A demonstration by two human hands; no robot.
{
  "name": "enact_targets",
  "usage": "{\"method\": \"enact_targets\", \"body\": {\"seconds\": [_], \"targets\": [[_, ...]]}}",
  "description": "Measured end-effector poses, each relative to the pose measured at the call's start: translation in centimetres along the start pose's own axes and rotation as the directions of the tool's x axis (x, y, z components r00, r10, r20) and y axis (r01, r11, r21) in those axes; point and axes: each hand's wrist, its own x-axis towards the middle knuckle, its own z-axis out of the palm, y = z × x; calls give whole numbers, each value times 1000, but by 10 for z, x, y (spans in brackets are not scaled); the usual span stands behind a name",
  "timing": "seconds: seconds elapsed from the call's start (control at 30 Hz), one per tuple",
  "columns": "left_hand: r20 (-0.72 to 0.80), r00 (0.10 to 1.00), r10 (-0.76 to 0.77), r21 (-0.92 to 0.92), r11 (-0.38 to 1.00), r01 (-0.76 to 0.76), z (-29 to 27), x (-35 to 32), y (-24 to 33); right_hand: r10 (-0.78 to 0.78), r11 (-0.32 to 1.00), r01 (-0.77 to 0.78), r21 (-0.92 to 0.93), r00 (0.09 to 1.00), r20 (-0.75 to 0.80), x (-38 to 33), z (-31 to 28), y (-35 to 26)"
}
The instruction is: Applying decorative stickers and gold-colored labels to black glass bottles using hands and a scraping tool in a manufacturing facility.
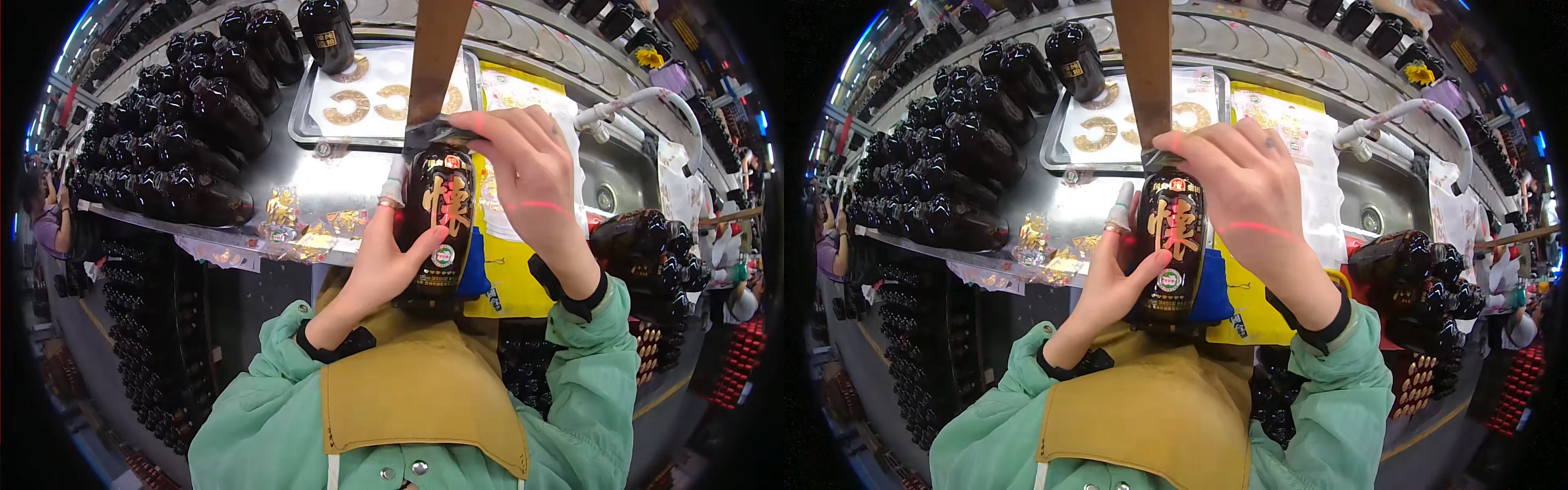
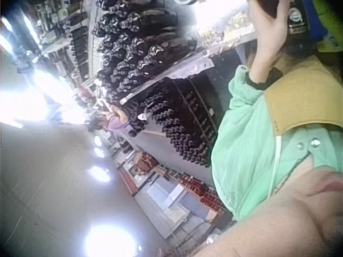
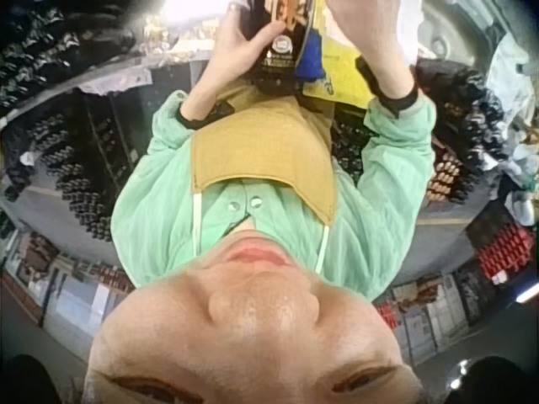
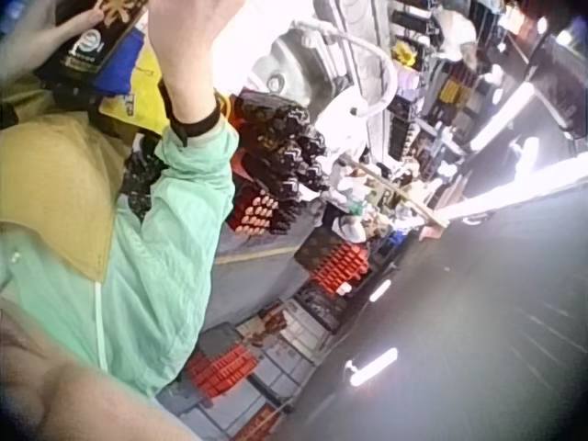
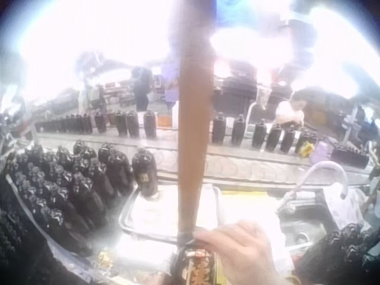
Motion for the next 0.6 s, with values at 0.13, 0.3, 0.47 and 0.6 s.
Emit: {"method": "enact_targets", "body": {"seconds": [0.13,0.3,0.47,0.6], "targets": [[131,904,407,580,708,-403,-7,1,11,105,994,-105,16,994,-43,-5,-7,4],[139,890,435,595,682,-426,-4,-6,10,264,961,-259,92,963,-48,-20,-12,5],[156,872,464,667,601,-439,-6,-5,15,344,936,-340,91,938,-34,-28,-17,7],[142,876,461,641,631,-436,-5,-7,10,369,925,-364,111,929,-30,-32,-16,7]]}}
